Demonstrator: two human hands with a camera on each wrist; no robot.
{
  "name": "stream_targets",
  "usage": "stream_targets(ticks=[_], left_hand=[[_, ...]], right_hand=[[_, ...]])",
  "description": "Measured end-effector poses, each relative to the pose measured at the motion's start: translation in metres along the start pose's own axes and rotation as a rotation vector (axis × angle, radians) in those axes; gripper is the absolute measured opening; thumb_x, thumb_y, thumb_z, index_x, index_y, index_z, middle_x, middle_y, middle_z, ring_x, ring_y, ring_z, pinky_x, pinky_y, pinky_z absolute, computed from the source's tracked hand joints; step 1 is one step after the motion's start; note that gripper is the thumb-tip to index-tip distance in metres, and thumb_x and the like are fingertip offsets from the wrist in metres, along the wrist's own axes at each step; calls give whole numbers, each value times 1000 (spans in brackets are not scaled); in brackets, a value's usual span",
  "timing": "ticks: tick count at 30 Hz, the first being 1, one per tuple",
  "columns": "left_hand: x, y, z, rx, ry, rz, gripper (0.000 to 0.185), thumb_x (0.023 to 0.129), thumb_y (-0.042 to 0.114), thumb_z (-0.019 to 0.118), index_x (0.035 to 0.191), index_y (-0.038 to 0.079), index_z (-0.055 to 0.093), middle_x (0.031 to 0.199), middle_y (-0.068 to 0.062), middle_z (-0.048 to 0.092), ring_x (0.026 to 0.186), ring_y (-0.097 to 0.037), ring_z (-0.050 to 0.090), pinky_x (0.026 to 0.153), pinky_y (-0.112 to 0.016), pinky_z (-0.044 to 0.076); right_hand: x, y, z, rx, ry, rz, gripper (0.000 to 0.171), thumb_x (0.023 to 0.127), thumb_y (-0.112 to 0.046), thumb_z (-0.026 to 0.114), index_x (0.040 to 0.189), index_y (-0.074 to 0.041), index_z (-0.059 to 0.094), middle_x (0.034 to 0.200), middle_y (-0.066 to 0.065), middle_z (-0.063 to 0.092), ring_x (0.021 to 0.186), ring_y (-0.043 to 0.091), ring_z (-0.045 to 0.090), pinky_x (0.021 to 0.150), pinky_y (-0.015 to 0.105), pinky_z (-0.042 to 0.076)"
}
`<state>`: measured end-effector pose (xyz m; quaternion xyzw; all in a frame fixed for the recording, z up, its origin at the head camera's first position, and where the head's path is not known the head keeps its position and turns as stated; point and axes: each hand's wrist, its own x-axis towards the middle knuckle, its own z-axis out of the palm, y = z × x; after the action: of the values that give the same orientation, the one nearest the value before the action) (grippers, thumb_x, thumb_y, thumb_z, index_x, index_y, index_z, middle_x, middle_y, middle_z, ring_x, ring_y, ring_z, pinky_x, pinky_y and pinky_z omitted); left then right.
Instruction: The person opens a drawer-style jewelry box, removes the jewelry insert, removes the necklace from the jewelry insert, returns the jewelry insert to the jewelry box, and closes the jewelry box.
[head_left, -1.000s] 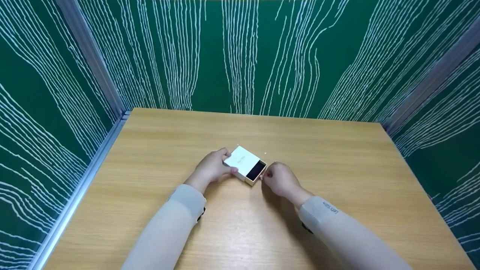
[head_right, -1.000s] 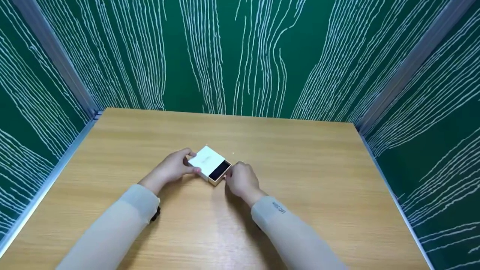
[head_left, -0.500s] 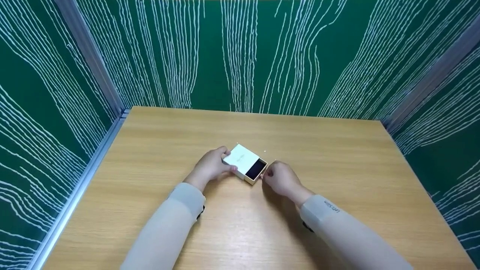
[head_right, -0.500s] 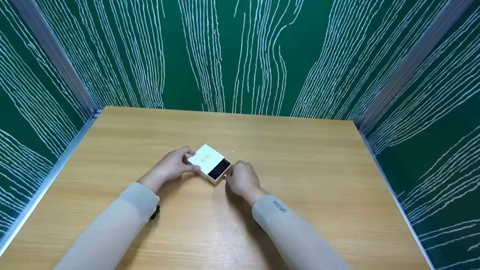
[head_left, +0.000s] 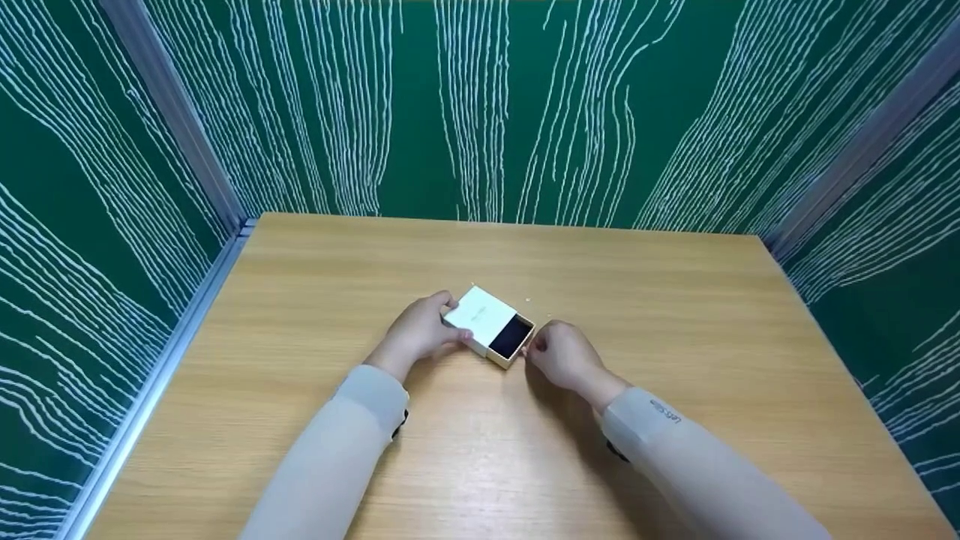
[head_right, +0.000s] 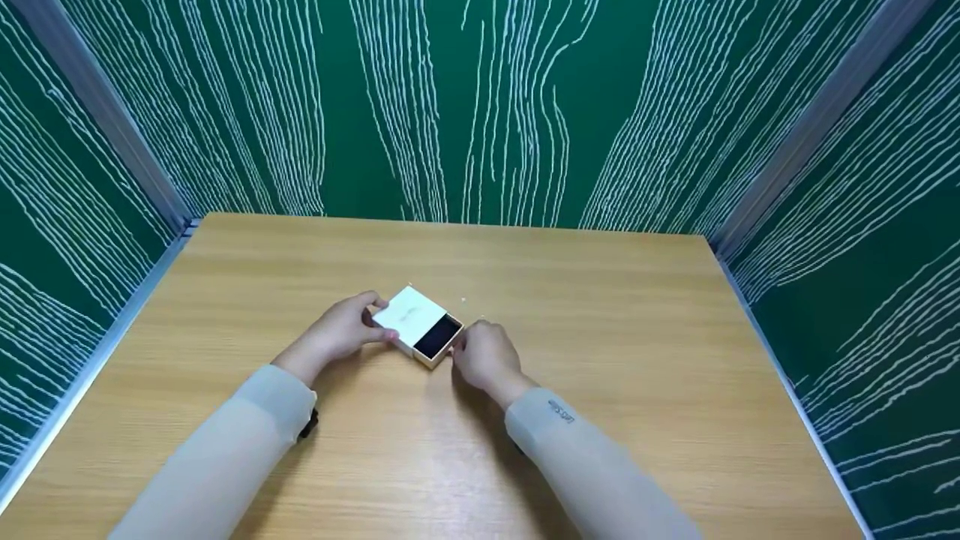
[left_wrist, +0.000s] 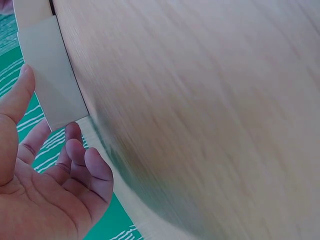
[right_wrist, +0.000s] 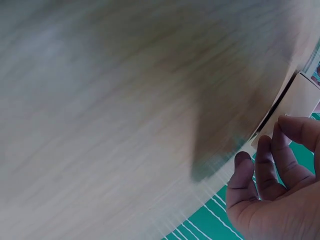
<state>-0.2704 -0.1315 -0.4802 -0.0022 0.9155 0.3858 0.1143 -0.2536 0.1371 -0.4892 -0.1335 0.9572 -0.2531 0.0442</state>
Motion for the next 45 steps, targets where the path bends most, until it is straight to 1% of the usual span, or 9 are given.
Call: stream_targets(ticks=[5, 12, 15, 17, 19, 22, 26, 32, 45], left_hand=[[0, 0, 1, -7, -4, -6, 49, 100, 33, 89, 141, 21, 64, 153, -8, 67, 130, -30, 59, 124, -49, 48], [1, 1, 1, 11, -5, -17, 52, 101, 34, 89, 144, 20, 64, 158, -8, 65, 135, -30, 59, 130, -50, 45], [0, 2, 1, 6, -8, -18, 51, 101, 34, 88, 144, 21, 63, 157, -8, 66, 134, -30, 59, 126, -49, 47], [-1, 1, 1, 4, -9, -16, 51, 101, 34, 88, 144, 21, 63, 154, -8, 66, 131, -31, 59, 120, -48, 49], [-2, 1, 1, 12, -9, -14, 51, 101, 35, 88, 144, 21, 63, 154, -8, 67, 130, -31, 59, 117, -47, 49], [-3, 2, 0, 31, -13, -15, 54, 101, 36, 88, 146, 21, 63, 156, -8, 67, 130, -30, 59, 120, -47, 49], [-3, 2, -1, 37, -23, -22, 57, 102, 37, 87, 150, 20, 61, 159, -8, 65, 132, -30, 59, 125, -48, 48], [-2, 3, -2, 25, -20, -25, 57, 103, 37, 85, 151, 20, 60, 158, -8, 65, 133, -30, 58, 126, -48, 48], [-3, 1, 1, 37, -29, -26, 60, 103, 38, 85, 154, 19, 60, 160, -9, 64, 135, -30, 59, 130, -50, 46]], right_hand=[[-1, 1, -1, -1, -6, 7, 33, 102, -11, 73, 70, -13, 68, 89, 5, 66, 81, 19, 59, 78, 36, 51], [0, 3, 0, 2, -21, 14, 39, 103, -12, 73, 65, -14, 64, 84, 3, 66, 78, 17, 58, 75, 34, 49], [-1, 4, -2, 16, -19, 10, 37, 103, -12, 72, 66, -14, 67, 85, 4, 68, 78, 19, 60, 75, 35, 50], [-2, 5, -2, 26, -14, 3, 32, 102, -11, 72, 70, -12, 71, 88, 5, 70, 81, 20, 61, 78, 37, 52], [0, 16, 5, 38, 16, -54, 27, 102, -15, 71, 76, -13, 76, 93, 5, 71, 86, 21, 64, 82, 39, 55], [-2, 17, 7, 36, 35, -74, 18, 101, -16, 71, 86, -11, 80, 102, 8, 71, 95, 25, 68, 91, 45, 59], [-7, 6, 3, 22, 11, -15, 13, 103, -12, 72, 94, -6, 80, 110, 14, 70, 101, 32, 69, 98, 51, 59], [-5, 3, 2, 0, 1, -10, 14, 107, -11, 71, 101, -3, 80, 115, 17, 69, 104, 33, 69, 100, 52, 59], [-12, 5, 3, 7, -5, 7, 13, 106, -10, 70, 100, -2, 79, 112, 17, 69, 103, 33, 69, 101, 52, 60]])
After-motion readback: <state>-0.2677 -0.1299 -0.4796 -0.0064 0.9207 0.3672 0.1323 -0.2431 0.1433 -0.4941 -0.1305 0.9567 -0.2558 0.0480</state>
